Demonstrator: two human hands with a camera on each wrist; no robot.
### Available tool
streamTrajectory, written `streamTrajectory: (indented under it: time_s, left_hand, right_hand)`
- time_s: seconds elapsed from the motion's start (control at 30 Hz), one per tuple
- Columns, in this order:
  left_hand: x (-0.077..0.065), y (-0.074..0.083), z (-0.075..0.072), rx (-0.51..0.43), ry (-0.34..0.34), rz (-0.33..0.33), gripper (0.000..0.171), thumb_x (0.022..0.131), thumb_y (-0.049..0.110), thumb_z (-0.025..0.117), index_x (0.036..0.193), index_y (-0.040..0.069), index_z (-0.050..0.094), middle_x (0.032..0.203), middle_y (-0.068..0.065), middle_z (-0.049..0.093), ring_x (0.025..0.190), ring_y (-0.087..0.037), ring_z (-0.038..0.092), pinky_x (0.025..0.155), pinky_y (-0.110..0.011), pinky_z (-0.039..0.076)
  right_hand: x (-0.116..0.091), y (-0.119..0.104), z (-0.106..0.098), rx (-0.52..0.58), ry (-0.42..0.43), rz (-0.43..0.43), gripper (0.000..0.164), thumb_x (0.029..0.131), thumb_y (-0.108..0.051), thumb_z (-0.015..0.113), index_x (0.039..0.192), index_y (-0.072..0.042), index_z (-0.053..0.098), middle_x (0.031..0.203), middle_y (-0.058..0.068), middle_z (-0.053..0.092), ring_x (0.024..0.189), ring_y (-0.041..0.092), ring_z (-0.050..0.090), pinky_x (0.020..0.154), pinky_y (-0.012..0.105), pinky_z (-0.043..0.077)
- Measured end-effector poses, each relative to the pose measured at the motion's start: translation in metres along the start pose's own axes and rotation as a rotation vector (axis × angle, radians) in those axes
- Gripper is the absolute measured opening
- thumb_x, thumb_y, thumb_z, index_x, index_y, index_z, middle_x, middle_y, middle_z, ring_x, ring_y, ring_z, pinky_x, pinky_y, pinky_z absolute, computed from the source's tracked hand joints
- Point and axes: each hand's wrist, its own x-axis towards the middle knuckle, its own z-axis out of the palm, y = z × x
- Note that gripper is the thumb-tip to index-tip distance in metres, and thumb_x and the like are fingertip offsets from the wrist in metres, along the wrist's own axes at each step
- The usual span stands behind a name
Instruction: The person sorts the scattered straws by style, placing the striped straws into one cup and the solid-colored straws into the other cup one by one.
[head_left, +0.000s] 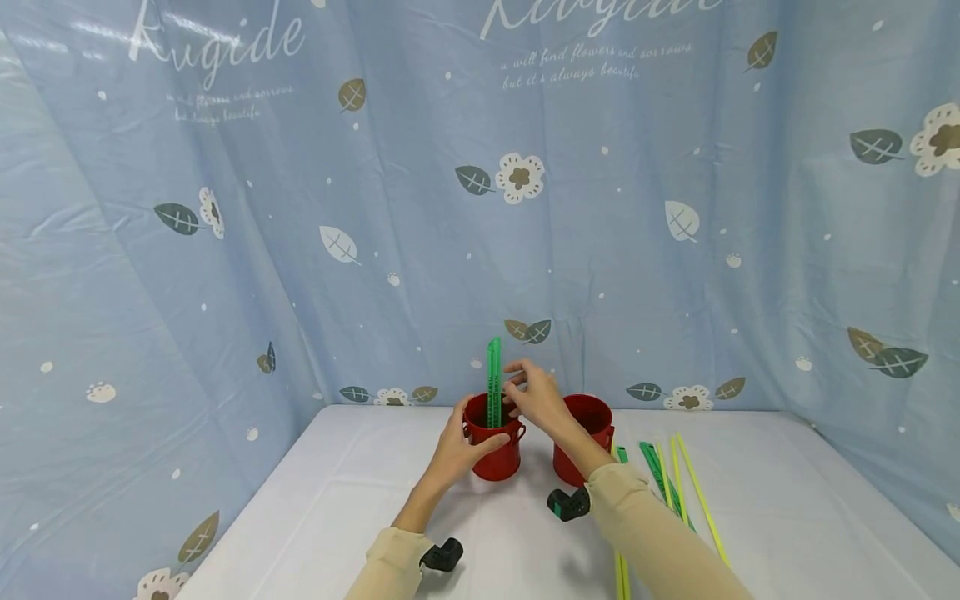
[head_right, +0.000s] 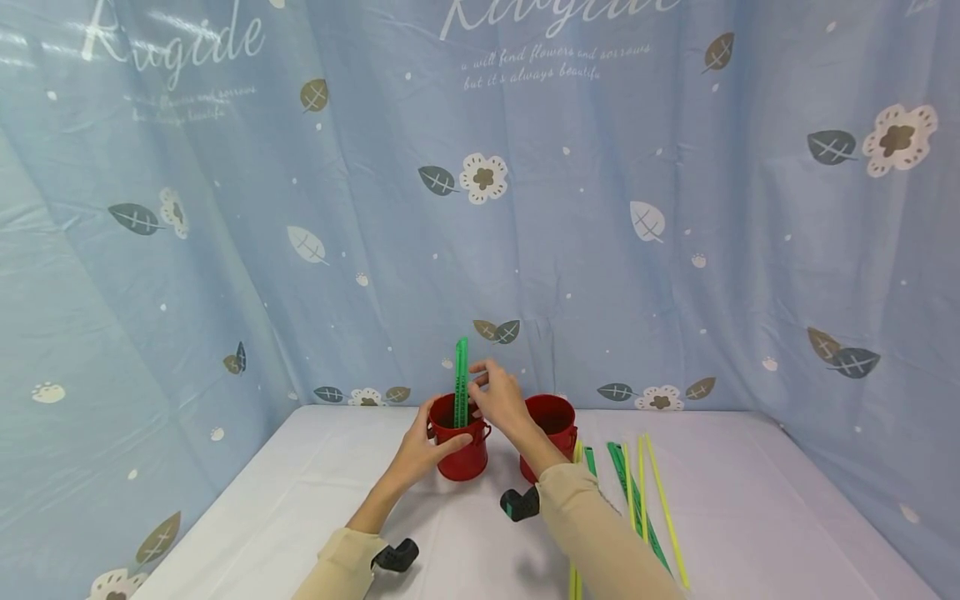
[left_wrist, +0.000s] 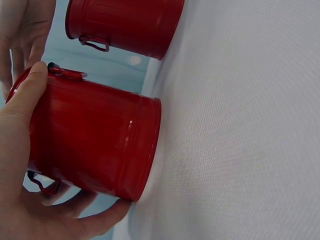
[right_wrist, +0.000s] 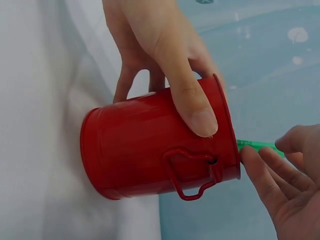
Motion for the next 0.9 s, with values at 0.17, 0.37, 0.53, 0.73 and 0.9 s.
streamTrajectory:
  time_s: [0.17,0.37,0.53,0.73,0.9]
  left_hand:
    - [0.001,0.000,-0.001,0.001,-0.005,-0.001,0.084,0.087,0.027,0.075,0.152,0.009,0.025,0.147,-0.019,0.043,0.134,-0.037,0.046,0.107,-0.056,0.044]
    - [0.001,-0.001,0.000,0.008,-0.003,0.001,0.084,0.086,0.027,0.075,0.152,0.008,0.026,0.145,-0.018,0.045,0.132,-0.036,0.048,0.104,-0.055,0.046]
    - [0.007,-0.018,0.003,0.004,0.014,0.010,0.084,0.086,0.028,0.076,0.152,0.011,0.027,0.145,-0.015,0.046,0.132,-0.034,0.048,0.105,-0.056,0.045]
    - [0.014,-0.039,0.007,0.009,0.023,0.022,0.084,0.084,0.036,0.077,0.151,0.018,0.028,0.143,-0.006,0.048,0.132,-0.028,0.049,0.105,-0.054,0.046]
    - [0.015,-0.040,0.006,0.019,0.018,0.026,0.086,0.084,0.040,0.076,0.151,0.016,0.028,0.143,-0.005,0.048,0.132,-0.028,0.048,0.105,-0.053,0.046]
  right_hand:
    - [-0.001,-0.002,-0.004,0.000,-0.013,0.009,0.031,0.097,-0.009,0.058,0.127,-0.004,0.057,0.105,0.016,0.069,0.083,0.031,0.072,0.060,0.037,0.061]
    - [-0.008,-0.001,-0.011,0.001,-0.036,-0.003,0.026,0.097,-0.011,0.060,0.123,-0.009,0.059,0.105,0.017,0.069,0.081,0.032,0.071,0.062,0.042,0.061]
    - [-0.015,0.001,-0.015,0.009,-0.058,-0.017,0.027,0.097,-0.012,0.060,0.124,-0.008,0.058,0.105,0.020,0.069,0.080,0.033,0.071,0.062,0.043,0.061]
    - [-0.023,0.004,-0.020,0.005,-0.075,-0.028,0.028,0.097,-0.013,0.062,0.124,-0.010,0.058,0.106,0.021,0.069,0.081,0.034,0.071,0.059,0.035,0.060]
    - [-0.031,0.003,-0.028,-0.004,-0.092,-0.051,0.029,0.096,-0.014,0.063,0.124,-0.011,0.058,0.104,0.019,0.069,0.076,0.027,0.071,0.058,0.036,0.060]
